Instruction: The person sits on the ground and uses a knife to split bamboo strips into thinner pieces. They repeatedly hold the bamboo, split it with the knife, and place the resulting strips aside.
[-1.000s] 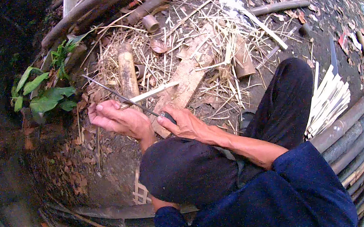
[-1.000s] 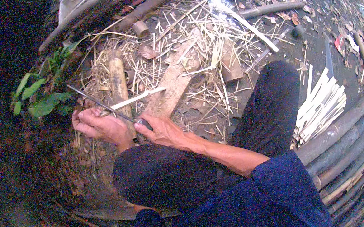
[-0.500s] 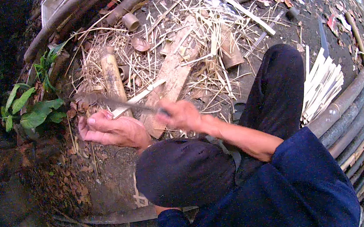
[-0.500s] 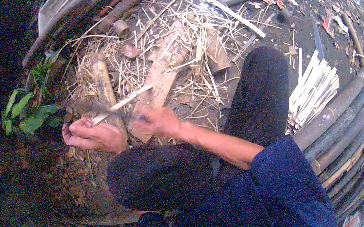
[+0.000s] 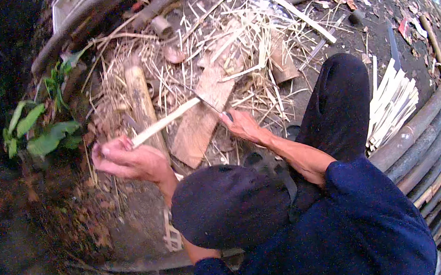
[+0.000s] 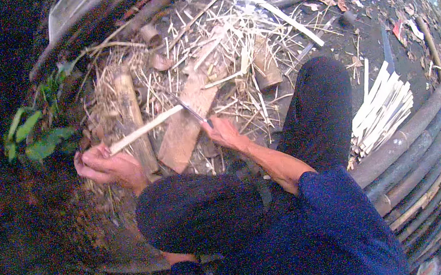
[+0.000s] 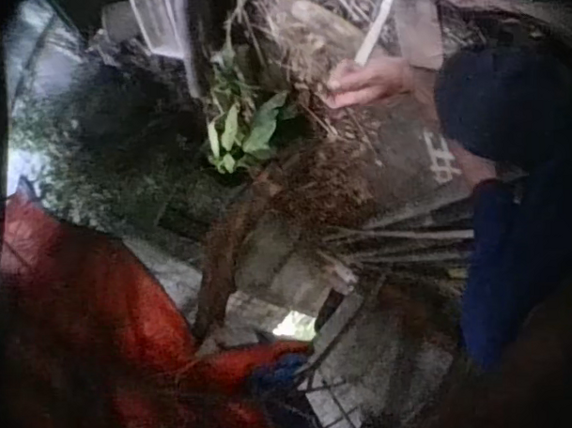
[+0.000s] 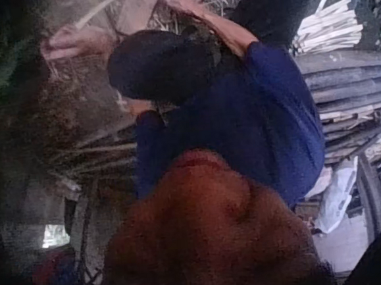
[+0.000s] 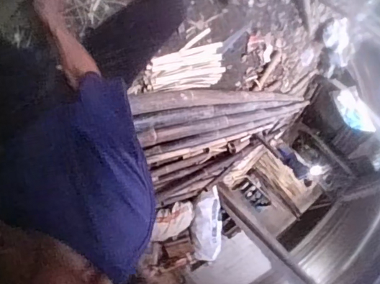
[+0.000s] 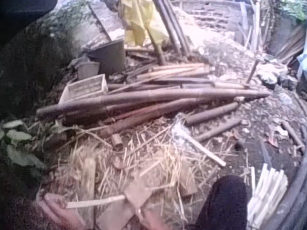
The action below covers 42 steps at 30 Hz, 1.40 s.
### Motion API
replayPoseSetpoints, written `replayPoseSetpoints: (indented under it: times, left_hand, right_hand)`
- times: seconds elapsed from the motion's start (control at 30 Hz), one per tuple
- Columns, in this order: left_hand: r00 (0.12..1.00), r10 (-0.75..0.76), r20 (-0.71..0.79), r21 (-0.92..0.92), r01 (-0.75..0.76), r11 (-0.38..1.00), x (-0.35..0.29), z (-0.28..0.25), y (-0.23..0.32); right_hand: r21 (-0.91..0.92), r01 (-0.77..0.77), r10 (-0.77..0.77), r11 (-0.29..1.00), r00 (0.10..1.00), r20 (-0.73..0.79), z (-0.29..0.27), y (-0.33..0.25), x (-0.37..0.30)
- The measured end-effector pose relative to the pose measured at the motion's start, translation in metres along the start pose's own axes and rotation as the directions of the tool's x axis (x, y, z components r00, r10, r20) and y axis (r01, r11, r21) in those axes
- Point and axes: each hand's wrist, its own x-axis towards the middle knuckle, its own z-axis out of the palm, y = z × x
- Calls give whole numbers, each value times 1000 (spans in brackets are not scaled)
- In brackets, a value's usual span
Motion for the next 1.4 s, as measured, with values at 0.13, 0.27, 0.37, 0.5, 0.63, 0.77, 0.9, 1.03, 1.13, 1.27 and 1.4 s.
replayPoseSetpoints:
  times: [0.13, 0.27, 0.37, 0.5, 0.63, 0.77, 0.9, 1.03, 1.13, 1.27, 1.4]
  left_hand:
    - [998, -12, -61, -37, 9, 999, 6, -15, -9]
    - [992, -42, -116, -14, 40, 999, -12, 2, 7]
    - [989, -55, -140, 32, 60, 998, -3, -14, -1]
    - [988, -69, -136, 14, 71, 997, 33, -49, -18]
    - [989, -56, -134, 30, 60, 998, 17, -40, -32]
    - [989, -34, -146, 104, 49, 993, 7, -25, 6]
    - [996, -1, -94, 41, 5, 999, -3, -2, -1]
    - [988, -12, -153, 56, 21, 998, 2, -12, -4]
    - [981, -14, -194, 37, 22, 999, 1, 4, -8]
    - [992, -91, 84, 391, 51, 919, -49, -15, -106]
    - [892, -365, 268, 193, 322, 927, -51, -49, -158]
  right_hand:
    - [253, 173, -214, 952, 966, 145, -29, -99, -49]
    - [234, 375, -395, 897, 918, 41, -20, -131, -61]
    - [139, 405, -413, 904, 910, 40, 2, -105, -44]
    - [1, 186, -186, 983, 983, 8, 10, -63, -32]
    - [98, 229, -232, 969, 972, 25, 3, -61, -33]
    - [186, 419, -415, 889, 908, -62, 10, -93, -50]
    - [9, 49, -49, 999, 996, -74, -8, -2, 8]
    - [37, 66, -66, 997, 998, 9, 16, -6, -8]
    - [-92, -20, 3, 996, 983, -184, 12, 40, 1]
    - [78, 42, -34, 996, 995, -97, 2, 9, 5]
    - [93, 295, -276, 951, 945, -174, -51, -55, -10]
